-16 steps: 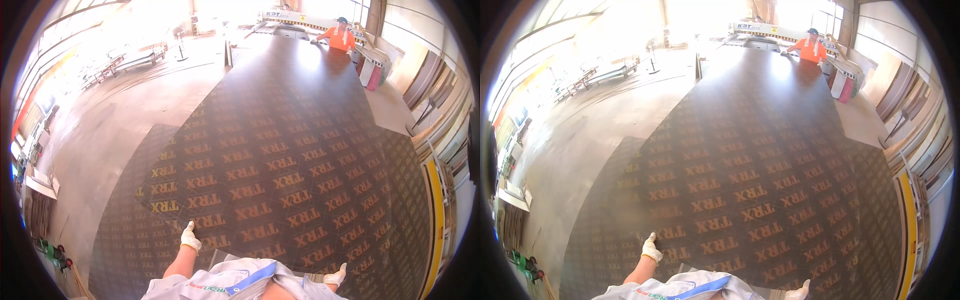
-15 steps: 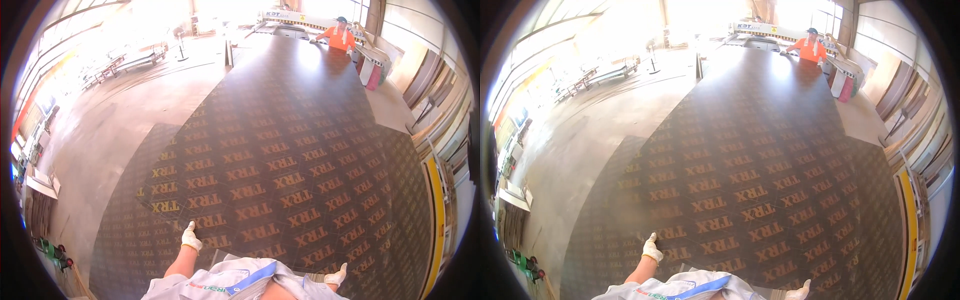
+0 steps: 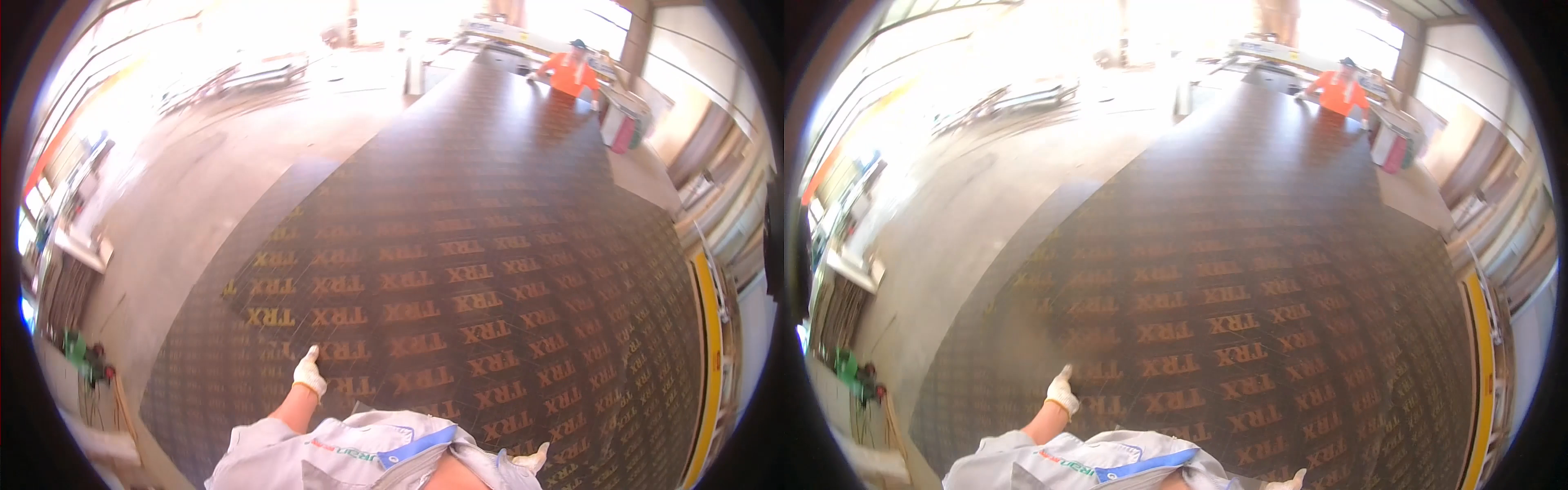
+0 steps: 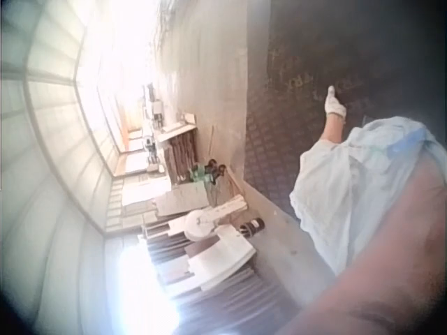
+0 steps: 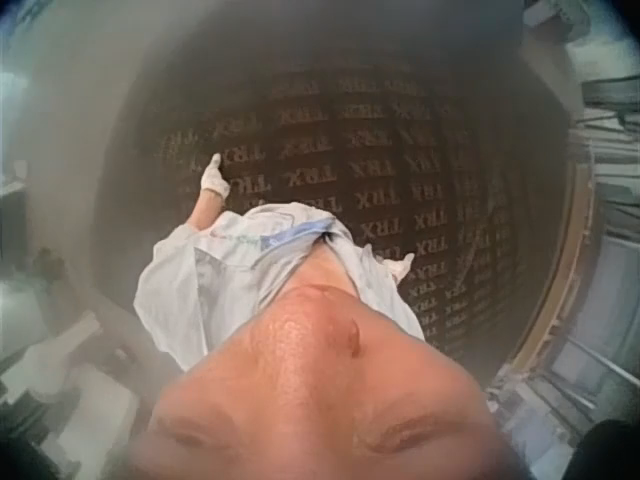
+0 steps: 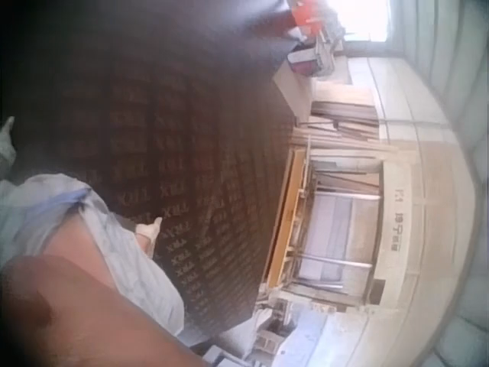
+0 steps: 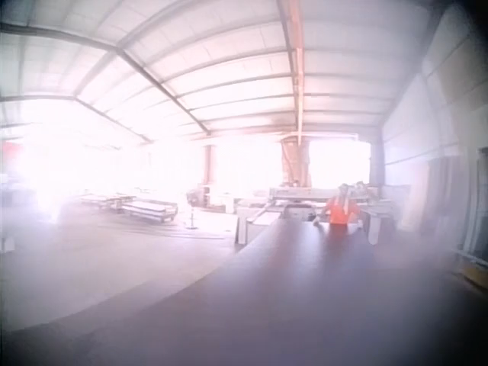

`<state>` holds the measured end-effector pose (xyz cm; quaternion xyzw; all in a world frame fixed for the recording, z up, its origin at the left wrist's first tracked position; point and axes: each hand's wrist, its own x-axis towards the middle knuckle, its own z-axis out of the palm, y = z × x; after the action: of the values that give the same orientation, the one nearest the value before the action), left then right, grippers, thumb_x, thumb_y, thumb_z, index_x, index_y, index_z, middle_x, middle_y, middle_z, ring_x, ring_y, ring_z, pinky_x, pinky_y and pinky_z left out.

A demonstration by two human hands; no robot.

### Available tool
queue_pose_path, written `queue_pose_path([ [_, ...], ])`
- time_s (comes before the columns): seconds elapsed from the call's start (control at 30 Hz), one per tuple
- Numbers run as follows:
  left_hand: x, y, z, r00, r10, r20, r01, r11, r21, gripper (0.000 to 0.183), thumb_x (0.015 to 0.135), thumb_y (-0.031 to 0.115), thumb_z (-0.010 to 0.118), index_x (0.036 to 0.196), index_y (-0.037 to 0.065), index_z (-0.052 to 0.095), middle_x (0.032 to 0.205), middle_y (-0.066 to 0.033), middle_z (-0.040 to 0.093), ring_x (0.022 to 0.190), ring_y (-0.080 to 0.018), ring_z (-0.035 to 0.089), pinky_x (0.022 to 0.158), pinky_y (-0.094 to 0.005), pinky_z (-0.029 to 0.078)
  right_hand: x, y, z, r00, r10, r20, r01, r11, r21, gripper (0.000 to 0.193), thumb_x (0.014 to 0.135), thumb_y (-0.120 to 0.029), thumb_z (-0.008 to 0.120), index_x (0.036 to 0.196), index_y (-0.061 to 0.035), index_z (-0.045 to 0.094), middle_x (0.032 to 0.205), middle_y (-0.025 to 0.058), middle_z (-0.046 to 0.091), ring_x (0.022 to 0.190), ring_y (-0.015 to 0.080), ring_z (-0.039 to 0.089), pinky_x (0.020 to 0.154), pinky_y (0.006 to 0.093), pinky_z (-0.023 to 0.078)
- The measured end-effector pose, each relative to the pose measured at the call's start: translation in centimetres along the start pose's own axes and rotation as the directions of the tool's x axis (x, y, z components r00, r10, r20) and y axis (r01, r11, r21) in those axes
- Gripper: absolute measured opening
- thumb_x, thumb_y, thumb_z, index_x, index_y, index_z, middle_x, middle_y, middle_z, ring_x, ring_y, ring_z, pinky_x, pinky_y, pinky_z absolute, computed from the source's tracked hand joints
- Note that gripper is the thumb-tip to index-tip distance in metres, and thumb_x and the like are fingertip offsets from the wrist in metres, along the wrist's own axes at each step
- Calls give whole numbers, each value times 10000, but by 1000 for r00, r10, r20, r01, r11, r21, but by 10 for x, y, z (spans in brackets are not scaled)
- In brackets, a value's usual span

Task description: The person and another worker lift a wooden sheet and load it onto a panel saw machine, operate the machine's control panel to cut the sheet, and remove the wood trimmings. They reposition the sheet on the machine and subsequently unload it onto a stack.

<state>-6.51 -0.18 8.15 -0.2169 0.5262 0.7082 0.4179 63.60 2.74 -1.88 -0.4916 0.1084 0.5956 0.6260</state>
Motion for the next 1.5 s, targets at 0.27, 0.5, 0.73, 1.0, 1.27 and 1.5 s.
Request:
queue_pose_path([
  [0.27,-2,-20,16,992,-51,-116,56,998,39,496,1047,333,882,1425,42,752,1434,-131,791,1212,-367,758,1126,-548,585,92,-105,-89,852,479,-210,-517,833,-197,1374,515,-919,972,1593,-146,611,1566,138,680,1390,305,595,1163,465,559],
  [0.5,-19,-22,42,988,-139,-70,136,990,-43,479,1059,339,870,1384,9,745,1388,-170,791,1221,-382,756,1072,-540,618,64,-119,14,975,125,-186,-197,874,-444,1440,396,-870,1028,1535,-90,617,1499,151,714,1341,281,623,1142,454,580],
  [0.73,48,-26,13,960,-159,-229,154,987,-38,536,1026,332,917,1425,13,757,1444,-148,779,1281,-324,728,1145,-482,565,86,-149,55,978,76,-193,-169,830,-532,1230,545,-868,917,1496,-129,670,1421,164,763,1285,235,658,1125,414,576],
  [1.0,53,-6,53,919,-345,-191,316,933,-170,466,1092,299,844,1473,53,738,1514,-148,747,1315,-356,700,1193,-508,545,-71,-128,235,946,-160,-280,5,876,-482,750,1016,-892,615,1193,-184,789,1151,122,799,1026,270,682,933,479,548],
  [1.27,57,9,74,901,-345,-264,325,938,-118,538,1133,335,785,1568,37,681,1621,-146,685,1447,-348,638,1281,-511,476,-116,-91,397,952,-138,-273,-14,871,-491,847,991,-916,615,1294,-129,691,1296,96,714,1156,325,616,1017,559,505],
  [1.5,18,-10,79,870,-456,-186,372,856,-359,654,1039,344,893,1602,106,660,1625,-106,694,1461,-379,639,1306,-579,456,-157,-26,464,905,74,-420,-273,856,-438,1063,939,-962,624,1582,-117,565,1576,96,627,1427,330,547,1222,575,452],
])
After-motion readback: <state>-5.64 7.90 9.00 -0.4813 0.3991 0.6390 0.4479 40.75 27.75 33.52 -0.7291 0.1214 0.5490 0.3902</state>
